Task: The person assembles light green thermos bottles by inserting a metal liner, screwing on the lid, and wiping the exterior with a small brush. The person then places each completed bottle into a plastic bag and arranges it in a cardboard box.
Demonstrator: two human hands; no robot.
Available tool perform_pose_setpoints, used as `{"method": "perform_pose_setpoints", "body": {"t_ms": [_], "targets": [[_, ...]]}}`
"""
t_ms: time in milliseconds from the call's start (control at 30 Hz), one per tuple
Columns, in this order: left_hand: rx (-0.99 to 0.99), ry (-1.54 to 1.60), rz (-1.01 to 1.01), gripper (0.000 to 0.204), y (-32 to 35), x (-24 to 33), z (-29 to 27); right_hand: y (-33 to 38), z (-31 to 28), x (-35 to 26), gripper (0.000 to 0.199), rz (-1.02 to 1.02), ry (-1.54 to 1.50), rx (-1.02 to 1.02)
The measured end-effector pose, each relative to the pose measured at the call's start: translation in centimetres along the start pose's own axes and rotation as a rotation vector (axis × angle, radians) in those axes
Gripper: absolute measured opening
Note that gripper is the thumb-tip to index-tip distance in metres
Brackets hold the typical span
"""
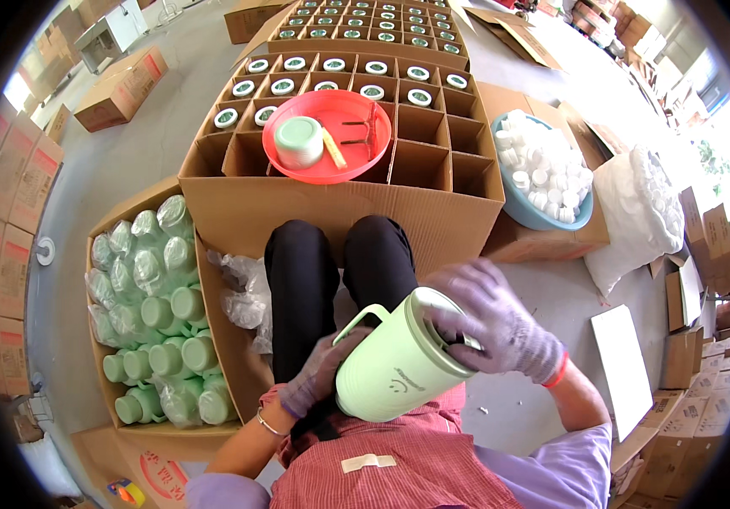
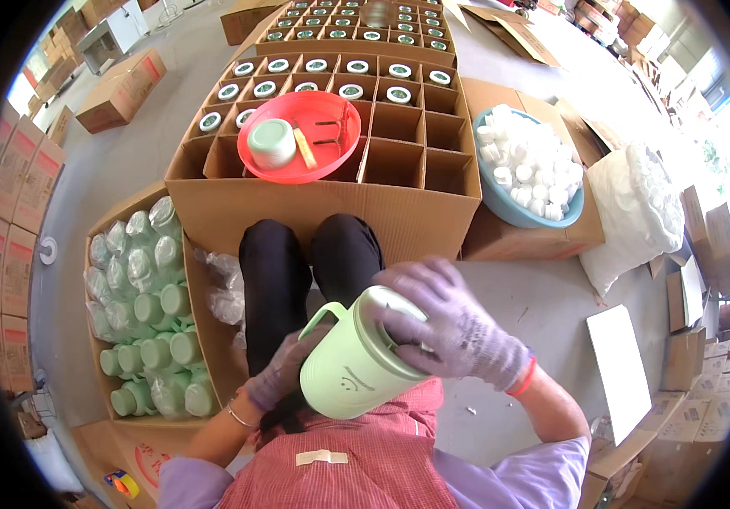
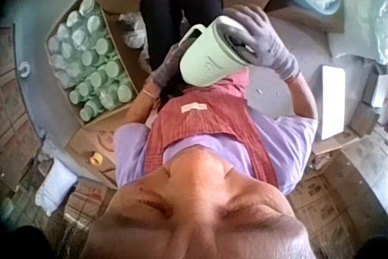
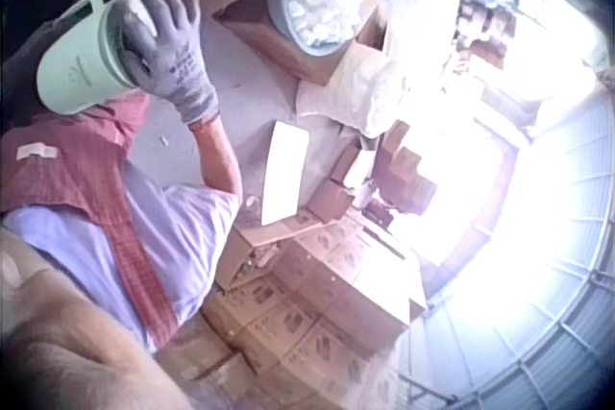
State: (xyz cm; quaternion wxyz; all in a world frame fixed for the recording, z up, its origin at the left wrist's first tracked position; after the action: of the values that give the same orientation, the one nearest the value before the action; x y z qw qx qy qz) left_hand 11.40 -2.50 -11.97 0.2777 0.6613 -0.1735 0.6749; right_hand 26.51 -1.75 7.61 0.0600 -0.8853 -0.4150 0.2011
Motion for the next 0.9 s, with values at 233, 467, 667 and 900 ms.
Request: {"method": "perform_pose_setpoints", "body": {"t_ms": [233,467,667,900], "targets": [[0.121,0.349,-0.182,0.043,2.8,1.0,0.5,4.9,4.7,5.3,0.043,0.707,-0.353,-0.104],[0.159,0.497,-0.476,0.034,-0.3,3.3,-0.5,1.0,0.4,1.9,0.058,0.129,-0.521,0.299],[0.336,-0.963,0.734,0.027,-0.9,19.0,-2.4,1.0,1.9,5.3,0.061,0.570,-0.549,0.434],[0.391,-0.143,0.089,0.026,-2.5,14.4,-8.5,-2.1,0.1,4.2,0.047,-0.002,-0.471,0.540]]}}
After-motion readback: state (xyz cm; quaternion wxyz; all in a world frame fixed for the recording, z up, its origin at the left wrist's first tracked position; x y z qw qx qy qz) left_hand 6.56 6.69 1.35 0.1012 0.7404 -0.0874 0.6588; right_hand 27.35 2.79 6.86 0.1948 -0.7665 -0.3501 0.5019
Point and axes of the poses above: each hand's wrist, its own y-axis away from the middle knuckle, its own z-axis out of the palm, x = y × z, the point moved 10 cm from there along -y, towards the middle knuckle, and after that the axes turned 2 degrees about -y, right-handed, at the moved point
